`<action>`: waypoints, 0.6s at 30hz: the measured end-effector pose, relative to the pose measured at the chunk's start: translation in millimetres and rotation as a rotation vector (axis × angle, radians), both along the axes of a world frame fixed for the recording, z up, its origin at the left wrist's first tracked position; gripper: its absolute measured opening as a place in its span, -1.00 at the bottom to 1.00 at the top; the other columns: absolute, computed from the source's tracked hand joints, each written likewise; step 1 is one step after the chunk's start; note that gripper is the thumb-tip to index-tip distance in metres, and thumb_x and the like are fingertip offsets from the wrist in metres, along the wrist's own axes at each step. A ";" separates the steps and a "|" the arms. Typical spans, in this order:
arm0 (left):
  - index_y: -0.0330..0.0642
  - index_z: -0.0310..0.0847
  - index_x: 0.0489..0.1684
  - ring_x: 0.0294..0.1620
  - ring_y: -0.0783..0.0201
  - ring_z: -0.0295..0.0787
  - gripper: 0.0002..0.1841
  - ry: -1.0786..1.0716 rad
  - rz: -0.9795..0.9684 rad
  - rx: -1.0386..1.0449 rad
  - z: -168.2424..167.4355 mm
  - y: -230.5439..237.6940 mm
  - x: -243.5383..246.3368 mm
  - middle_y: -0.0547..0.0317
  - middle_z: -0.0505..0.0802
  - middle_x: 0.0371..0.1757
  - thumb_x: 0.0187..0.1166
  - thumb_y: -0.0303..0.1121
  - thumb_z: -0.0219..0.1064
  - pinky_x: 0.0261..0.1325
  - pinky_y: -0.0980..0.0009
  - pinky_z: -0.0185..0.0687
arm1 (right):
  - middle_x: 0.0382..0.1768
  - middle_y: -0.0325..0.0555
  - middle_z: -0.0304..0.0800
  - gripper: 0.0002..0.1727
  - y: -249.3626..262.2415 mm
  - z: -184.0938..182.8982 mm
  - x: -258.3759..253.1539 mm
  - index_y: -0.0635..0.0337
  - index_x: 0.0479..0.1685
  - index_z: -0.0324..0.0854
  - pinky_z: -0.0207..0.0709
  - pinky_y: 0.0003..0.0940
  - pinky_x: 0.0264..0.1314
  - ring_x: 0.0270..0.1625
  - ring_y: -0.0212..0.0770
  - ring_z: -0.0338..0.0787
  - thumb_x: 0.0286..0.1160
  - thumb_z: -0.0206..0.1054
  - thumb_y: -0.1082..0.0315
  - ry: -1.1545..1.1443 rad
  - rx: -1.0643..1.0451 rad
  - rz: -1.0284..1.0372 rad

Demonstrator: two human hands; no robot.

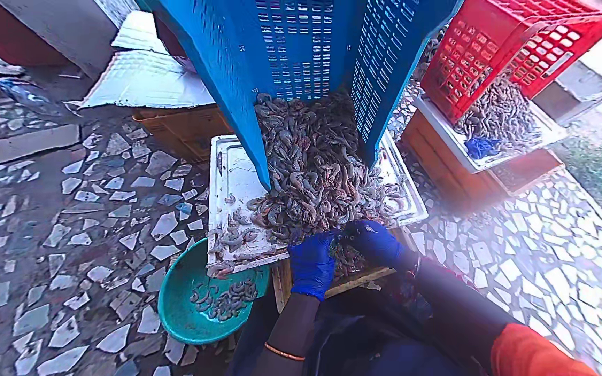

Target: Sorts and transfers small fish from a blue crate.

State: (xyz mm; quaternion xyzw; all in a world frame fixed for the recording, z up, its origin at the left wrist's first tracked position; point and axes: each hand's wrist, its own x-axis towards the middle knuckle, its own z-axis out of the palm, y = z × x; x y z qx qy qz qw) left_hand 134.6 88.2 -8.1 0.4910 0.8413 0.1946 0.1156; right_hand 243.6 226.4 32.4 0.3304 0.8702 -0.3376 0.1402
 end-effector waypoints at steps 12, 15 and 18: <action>0.26 0.65 0.51 0.57 -0.09 0.54 -0.35 -0.545 0.034 -0.032 -4.8 -0.1 -30.3 -0.04 0.68 0.52 0.41 -0.61 0.25 0.56 -0.16 0.44 | -0.06 -0.12 0.85 -0.68 5.6 -21.6 7.8 0.14 0.01 0.80 0.58 -0.23 0.25 0.04 -0.30 0.77 0.62 0.33 0.10 0.395 -0.224 -0.120; -0.05 0.68 0.45 0.54 -0.26 0.54 -0.50 -0.332 0.062 -0.271 14.5 5.8 -24.3 -0.22 0.64 0.53 0.49 -0.53 0.23 0.49 -0.28 0.42 | -0.21 -0.22 0.82 -0.76 -4.6 -25.1 5.4 0.21 -0.12 0.75 0.67 -0.39 0.11 -0.11 -0.42 0.78 0.65 0.31 0.21 0.556 -0.429 -0.289; 0.09 0.72 0.42 0.53 -0.15 0.59 -0.54 -0.358 0.171 -0.239 9.7 -5.4 -40.3 -0.10 0.70 0.49 0.56 -0.48 0.23 0.52 -0.23 0.42 | -0.20 -0.27 0.81 -0.79 3.7 -17.7 9.8 0.12 -0.06 0.75 0.64 -0.40 0.08 -0.12 -0.43 0.75 0.66 0.30 0.19 0.500 -0.370 -0.257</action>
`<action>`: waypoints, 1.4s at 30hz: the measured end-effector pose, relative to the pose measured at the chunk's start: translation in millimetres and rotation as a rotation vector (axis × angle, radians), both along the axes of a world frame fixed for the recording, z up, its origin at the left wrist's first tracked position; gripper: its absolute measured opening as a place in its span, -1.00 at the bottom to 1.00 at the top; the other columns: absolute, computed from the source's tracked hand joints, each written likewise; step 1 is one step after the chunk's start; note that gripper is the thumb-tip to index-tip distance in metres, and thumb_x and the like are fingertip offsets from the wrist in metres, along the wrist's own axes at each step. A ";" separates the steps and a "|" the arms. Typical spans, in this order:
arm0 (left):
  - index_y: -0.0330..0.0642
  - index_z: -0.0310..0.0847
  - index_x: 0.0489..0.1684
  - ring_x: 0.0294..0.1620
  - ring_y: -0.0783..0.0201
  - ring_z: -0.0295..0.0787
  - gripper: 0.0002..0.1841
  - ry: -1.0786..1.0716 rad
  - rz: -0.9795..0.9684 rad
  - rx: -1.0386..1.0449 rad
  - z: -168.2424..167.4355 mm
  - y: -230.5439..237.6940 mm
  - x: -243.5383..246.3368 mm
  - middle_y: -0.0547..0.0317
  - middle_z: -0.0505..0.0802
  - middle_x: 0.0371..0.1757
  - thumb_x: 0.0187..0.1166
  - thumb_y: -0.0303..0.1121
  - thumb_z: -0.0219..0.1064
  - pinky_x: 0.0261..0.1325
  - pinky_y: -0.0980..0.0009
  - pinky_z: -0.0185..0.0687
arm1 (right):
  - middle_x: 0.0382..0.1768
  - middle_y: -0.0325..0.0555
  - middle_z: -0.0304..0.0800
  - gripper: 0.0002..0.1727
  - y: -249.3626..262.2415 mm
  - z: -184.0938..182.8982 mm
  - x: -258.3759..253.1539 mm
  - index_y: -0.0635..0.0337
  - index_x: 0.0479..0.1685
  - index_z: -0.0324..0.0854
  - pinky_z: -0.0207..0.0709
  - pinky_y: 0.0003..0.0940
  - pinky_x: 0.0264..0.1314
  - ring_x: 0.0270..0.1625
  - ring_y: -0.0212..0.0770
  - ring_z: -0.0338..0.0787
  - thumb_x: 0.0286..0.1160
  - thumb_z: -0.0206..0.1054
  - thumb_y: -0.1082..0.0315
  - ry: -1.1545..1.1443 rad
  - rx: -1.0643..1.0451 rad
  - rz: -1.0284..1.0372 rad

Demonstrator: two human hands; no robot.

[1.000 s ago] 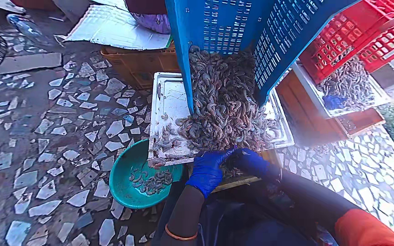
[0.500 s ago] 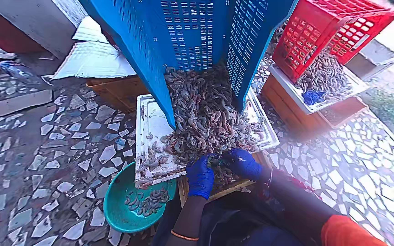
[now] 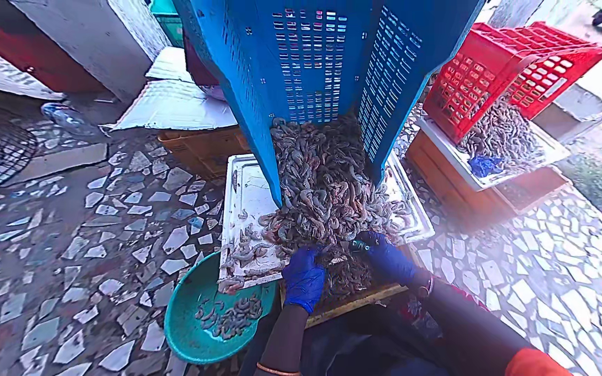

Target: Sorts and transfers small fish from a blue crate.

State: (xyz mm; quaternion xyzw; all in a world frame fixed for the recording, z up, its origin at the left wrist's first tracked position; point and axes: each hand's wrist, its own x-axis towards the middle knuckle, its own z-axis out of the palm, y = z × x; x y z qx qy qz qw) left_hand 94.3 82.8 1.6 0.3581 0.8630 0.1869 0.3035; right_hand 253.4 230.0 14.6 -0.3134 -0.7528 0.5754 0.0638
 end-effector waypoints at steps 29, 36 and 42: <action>0.53 0.68 0.41 0.80 -0.34 0.14 -0.45 0.282 0.312 -0.388 12.2 -117.2 -93.3 0.16 0.50 0.75 0.52 -0.43 0.30 0.61 -0.61 -0.17 | 0.39 -0.07 0.73 -0.50 -52.0 -25.1 -67.6 -0.18 0.51 0.60 0.57 0.14 0.44 0.44 0.02 0.70 0.56 0.30 0.09 -0.568 0.646 0.383; 0.45 0.35 0.75 0.84 -0.39 0.01 -0.21 0.285 0.144 -0.321 9.9 -73.0 -64.4 0.03 0.34 0.84 0.39 -0.31 0.45 0.65 -0.61 -0.24 | 0.49 0.14 0.63 -0.40 -69.6 -39.6 -94.2 0.11 0.62 0.47 0.57 0.31 0.34 0.45 0.21 0.69 0.51 0.29 0.32 -0.663 0.653 0.499; 0.72 0.20 0.77 0.72 -0.12 0.37 -0.11 0.013 -0.114 -0.224 8.1 -23.3 -35.6 0.16 0.60 0.65 0.45 -0.48 0.29 0.68 -0.39 0.01 | 0.36 -0.15 0.78 -0.58 -46.6 -33.2 -65.1 -0.11 0.44 0.67 0.55 0.03 0.50 0.43 -0.13 0.73 0.65 0.18 0.25 -0.546 0.446 0.203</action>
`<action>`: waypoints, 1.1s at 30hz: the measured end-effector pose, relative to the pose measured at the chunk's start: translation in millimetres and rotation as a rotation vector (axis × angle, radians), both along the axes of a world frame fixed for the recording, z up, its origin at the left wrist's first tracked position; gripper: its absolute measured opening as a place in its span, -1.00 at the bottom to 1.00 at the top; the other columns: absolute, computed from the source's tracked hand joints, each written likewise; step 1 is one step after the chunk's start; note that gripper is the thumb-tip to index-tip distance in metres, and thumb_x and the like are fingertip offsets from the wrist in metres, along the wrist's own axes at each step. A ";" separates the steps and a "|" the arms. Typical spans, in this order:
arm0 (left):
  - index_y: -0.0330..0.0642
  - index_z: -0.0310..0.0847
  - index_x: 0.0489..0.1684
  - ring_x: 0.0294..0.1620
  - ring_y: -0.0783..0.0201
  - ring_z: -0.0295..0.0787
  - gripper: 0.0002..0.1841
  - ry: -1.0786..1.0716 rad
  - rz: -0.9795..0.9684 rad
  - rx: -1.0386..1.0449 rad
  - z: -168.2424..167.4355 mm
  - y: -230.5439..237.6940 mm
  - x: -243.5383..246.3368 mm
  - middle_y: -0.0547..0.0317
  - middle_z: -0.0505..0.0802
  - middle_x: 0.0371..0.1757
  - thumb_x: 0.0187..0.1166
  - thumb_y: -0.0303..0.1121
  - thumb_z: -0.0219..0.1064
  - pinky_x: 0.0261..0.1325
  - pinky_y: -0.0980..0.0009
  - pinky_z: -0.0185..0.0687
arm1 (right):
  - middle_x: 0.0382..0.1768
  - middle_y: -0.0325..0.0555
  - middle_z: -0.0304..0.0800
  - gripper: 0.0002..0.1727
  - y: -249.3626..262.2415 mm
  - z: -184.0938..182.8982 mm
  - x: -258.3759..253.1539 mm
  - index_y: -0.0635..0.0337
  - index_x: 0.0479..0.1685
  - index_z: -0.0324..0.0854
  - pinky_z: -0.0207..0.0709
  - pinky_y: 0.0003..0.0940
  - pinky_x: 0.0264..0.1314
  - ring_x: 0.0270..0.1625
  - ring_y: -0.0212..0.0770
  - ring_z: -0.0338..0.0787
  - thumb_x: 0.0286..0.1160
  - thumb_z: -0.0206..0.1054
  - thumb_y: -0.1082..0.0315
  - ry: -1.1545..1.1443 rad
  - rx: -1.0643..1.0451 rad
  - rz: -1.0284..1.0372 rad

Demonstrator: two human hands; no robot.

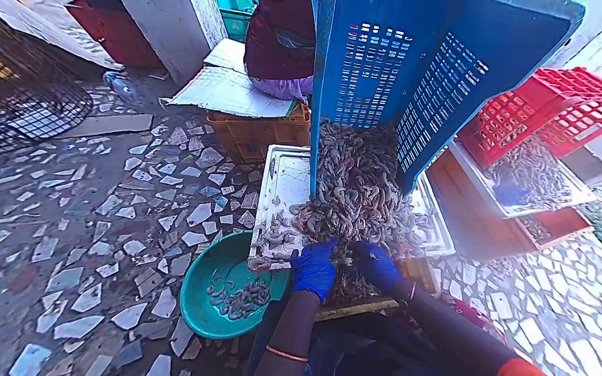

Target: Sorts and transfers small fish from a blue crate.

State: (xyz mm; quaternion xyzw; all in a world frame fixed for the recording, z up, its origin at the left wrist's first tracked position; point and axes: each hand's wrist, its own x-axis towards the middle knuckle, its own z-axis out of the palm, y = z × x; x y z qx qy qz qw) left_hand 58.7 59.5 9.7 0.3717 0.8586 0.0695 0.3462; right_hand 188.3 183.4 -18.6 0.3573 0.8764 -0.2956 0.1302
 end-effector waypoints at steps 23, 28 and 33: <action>0.73 0.13 0.80 0.65 -0.19 0.44 -0.04 -0.056 -0.043 0.117 -7.0 11.1 10.8 0.07 0.65 0.60 0.40 -0.56 0.26 0.58 -0.36 0.24 | 0.27 -0.07 0.82 -0.65 4.6 0.3 0.8 -0.02 0.31 0.74 0.56 0.03 0.48 0.38 -0.09 0.75 0.68 0.20 0.20 0.045 -0.032 -0.033; 0.80 0.51 0.54 0.51 0.04 0.62 -0.22 -0.036 0.017 0.296 -3.2 14.8 22.7 0.27 0.84 0.36 0.49 -0.54 0.17 0.66 -0.24 0.08 | -0.04 -0.21 0.90 -0.69 5.4 27.5 10.9 0.02 0.10 0.80 0.65 -0.15 0.25 0.04 -0.29 0.83 0.66 0.29 0.07 0.243 -0.255 -0.235; 0.39 0.59 0.60 0.21 -0.29 0.79 -0.26 0.368 -0.082 0.444 -13.2 15.7 40.8 -0.09 0.91 0.14 0.36 -0.57 0.36 0.63 -0.42 0.09 | 0.04 -0.11 0.85 -0.69 15.2 38.7 17.6 0.08 0.13 0.77 0.60 -0.09 0.29 0.11 -0.22 0.79 0.67 0.27 0.12 0.220 -0.245 -0.194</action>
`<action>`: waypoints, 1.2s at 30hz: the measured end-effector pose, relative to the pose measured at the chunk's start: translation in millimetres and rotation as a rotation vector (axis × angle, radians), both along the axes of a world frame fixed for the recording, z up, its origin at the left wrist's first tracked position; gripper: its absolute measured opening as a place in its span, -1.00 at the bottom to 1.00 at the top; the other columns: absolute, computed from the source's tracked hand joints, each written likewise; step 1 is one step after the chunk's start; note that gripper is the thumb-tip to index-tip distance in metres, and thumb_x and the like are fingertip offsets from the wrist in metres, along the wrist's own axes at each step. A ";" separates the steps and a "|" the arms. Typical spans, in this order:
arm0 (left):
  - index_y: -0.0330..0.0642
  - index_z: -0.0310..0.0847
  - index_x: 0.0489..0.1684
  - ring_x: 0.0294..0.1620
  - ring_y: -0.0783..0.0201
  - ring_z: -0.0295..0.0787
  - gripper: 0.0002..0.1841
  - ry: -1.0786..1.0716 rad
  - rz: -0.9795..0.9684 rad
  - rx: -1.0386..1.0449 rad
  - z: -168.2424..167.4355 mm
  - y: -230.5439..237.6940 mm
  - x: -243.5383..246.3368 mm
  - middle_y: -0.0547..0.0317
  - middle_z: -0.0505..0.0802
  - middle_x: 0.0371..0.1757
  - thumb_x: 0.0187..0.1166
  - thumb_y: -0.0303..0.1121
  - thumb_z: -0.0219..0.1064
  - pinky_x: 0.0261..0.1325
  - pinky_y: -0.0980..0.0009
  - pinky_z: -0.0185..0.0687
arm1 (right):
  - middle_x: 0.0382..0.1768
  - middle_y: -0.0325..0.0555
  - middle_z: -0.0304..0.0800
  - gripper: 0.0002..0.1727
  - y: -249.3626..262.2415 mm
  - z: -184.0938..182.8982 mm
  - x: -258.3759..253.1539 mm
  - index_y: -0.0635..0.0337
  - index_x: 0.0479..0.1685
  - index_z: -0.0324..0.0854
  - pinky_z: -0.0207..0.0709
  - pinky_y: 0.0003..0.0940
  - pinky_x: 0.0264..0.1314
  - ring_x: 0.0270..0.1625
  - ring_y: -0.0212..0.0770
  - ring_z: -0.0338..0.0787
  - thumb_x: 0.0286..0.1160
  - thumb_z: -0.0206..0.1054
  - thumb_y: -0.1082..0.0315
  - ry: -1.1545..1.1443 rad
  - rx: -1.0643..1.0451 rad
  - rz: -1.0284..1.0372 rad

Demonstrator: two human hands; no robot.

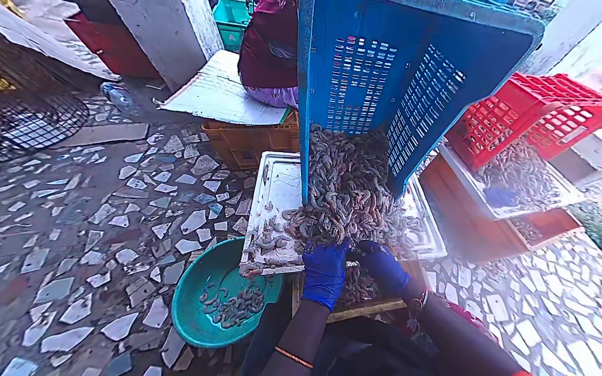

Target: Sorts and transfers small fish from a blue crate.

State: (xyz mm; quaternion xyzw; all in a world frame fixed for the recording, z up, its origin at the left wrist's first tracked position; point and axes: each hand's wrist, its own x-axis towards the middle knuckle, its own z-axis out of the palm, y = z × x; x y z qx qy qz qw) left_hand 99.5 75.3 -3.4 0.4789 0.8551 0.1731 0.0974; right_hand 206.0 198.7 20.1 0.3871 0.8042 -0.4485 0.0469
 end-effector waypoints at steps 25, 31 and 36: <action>0.32 0.75 0.39 0.52 0.02 0.61 -0.48 -0.555 0.161 -0.017 10.5 -9.5 -20.7 0.14 0.78 0.42 0.54 -0.50 0.22 0.56 -0.15 0.37 | 0.21 -0.22 0.80 -0.64 14.7 -0.9 24.6 -0.01 0.26 0.76 0.57 -0.22 0.41 0.26 -0.31 0.73 0.60 0.35 0.09 0.149 0.065 0.174; -0.28 0.68 0.35 0.46 0.35 0.63 -0.52 -1.104 0.110 0.646 -1.2 -10.8 -6.1 0.02 0.78 0.37 0.56 -0.69 -0.03 0.61 0.38 0.44 | 0.21 0.27 0.80 -0.60 -14.6 -31.0 5.4 0.34 0.26 0.73 0.47 0.12 0.52 0.35 0.18 0.74 0.50 0.33 0.33 0.388 0.511 0.193; -0.46 0.54 0.37 0.26 0.44 0.73 -0.63 -1.306 0.312 0.688 11.0 -24.7 -19.3 -0.01 0.80 0.27 0.72 -0.63 -0.05 0.41 0.47 0.61 | 0.22 0.04 0.75 -0.57 -27.4 -14.5 -3.2 0.43 0.44 0.49 0.59 -0.39 0.42 0.26 -0.36 0.73 0.75 0.01 0.37 0.518 -0.161 -0.070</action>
